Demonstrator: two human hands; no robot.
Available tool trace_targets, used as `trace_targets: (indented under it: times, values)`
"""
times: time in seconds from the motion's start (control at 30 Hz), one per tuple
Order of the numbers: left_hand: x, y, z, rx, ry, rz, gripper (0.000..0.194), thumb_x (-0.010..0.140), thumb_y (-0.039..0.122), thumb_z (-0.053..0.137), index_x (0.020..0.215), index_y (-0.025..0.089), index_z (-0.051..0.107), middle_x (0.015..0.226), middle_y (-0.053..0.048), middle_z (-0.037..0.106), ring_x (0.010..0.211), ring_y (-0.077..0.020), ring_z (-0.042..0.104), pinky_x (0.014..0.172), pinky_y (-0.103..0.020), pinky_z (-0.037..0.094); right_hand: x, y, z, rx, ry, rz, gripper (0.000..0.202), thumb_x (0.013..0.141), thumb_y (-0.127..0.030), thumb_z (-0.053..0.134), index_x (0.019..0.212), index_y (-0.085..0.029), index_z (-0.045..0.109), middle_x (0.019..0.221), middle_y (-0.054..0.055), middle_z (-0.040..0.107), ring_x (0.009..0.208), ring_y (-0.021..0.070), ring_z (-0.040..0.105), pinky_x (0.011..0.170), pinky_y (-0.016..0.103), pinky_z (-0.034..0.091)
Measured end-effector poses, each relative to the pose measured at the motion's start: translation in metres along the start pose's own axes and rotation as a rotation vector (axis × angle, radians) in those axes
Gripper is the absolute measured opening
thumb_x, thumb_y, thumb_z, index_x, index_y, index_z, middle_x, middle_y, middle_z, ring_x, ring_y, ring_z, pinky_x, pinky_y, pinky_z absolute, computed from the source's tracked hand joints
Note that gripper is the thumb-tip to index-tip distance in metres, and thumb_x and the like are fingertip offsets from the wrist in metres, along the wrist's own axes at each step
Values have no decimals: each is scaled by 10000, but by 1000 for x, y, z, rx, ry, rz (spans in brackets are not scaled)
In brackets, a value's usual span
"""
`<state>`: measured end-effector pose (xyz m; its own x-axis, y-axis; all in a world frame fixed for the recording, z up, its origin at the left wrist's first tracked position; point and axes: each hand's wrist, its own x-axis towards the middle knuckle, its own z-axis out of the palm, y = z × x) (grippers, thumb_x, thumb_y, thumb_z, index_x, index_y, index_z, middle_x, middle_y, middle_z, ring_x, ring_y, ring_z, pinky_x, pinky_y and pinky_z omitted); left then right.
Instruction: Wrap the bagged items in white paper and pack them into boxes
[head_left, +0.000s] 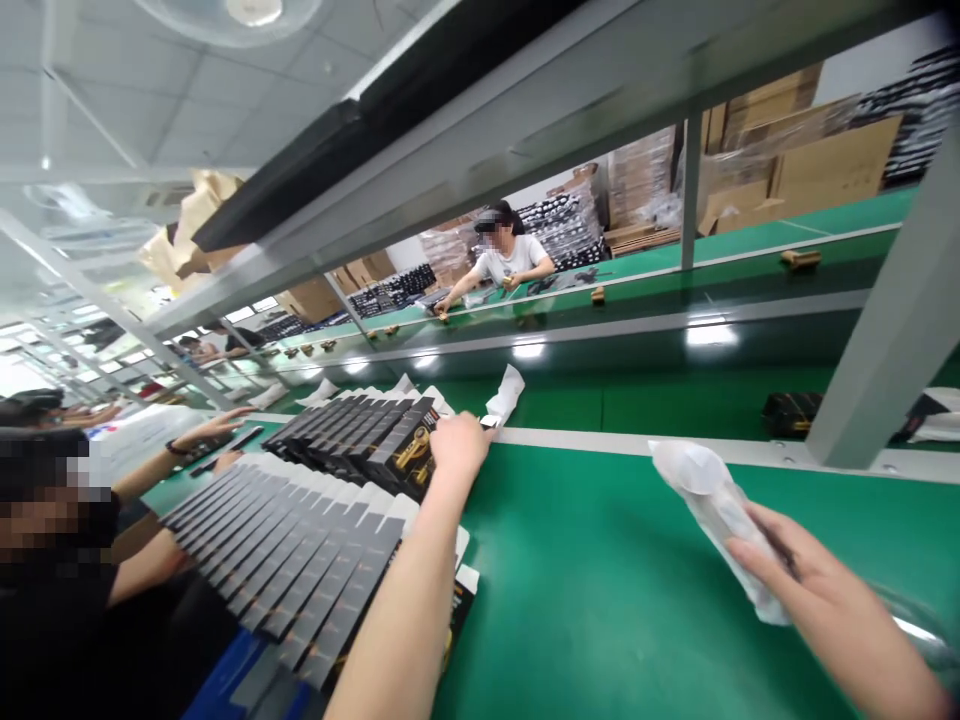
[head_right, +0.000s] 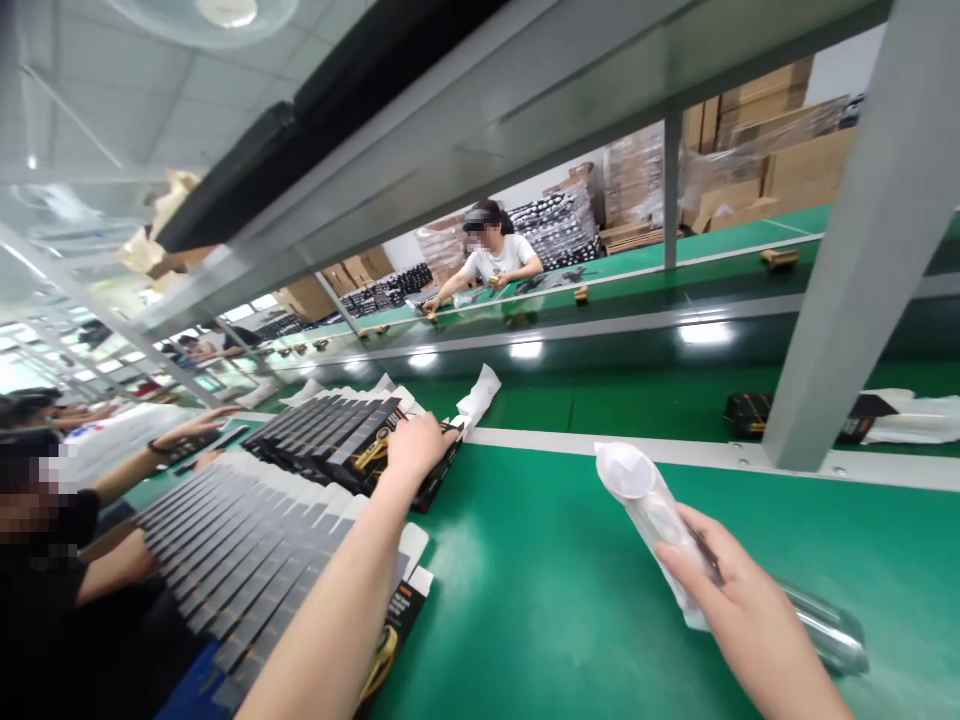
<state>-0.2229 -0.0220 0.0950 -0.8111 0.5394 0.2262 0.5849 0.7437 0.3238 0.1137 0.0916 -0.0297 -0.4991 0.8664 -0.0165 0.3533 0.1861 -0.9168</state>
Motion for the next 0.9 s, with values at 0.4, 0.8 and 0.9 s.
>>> trace_targets:
  times: [0.4,0.8,0.9]
  values:
    - [-38,-20,38,334,-165,92,434,692,276,703,1069,130,544,1036,-137,577,1010,-321,538,836,-482,428,2,-7,1,108,-9,28,484,807,-589,510,1209,-323,548,1215,-23,619,1072,212,590,791,222,511]
    - [-117,14,48,233,-359,268,797,735,440,652,1371,90,323,1165,-161,578,1030,-325,533,884,-374,405,-24,-4,-35,-49,-171,109,567,770,-637,512,1230,-309,568,1281,19,581,1145,318,543,830,344,528]
    - [-120,16,49,271,-362,189,777,771,460,608,1380,88,301,1145,-166,565,987,-310,567,779,-343,450,-29,0,-36,-26,-203,89,576,745,-615,560,1200,-265,610,1303,42,563,1192,347,497,904,367,497]
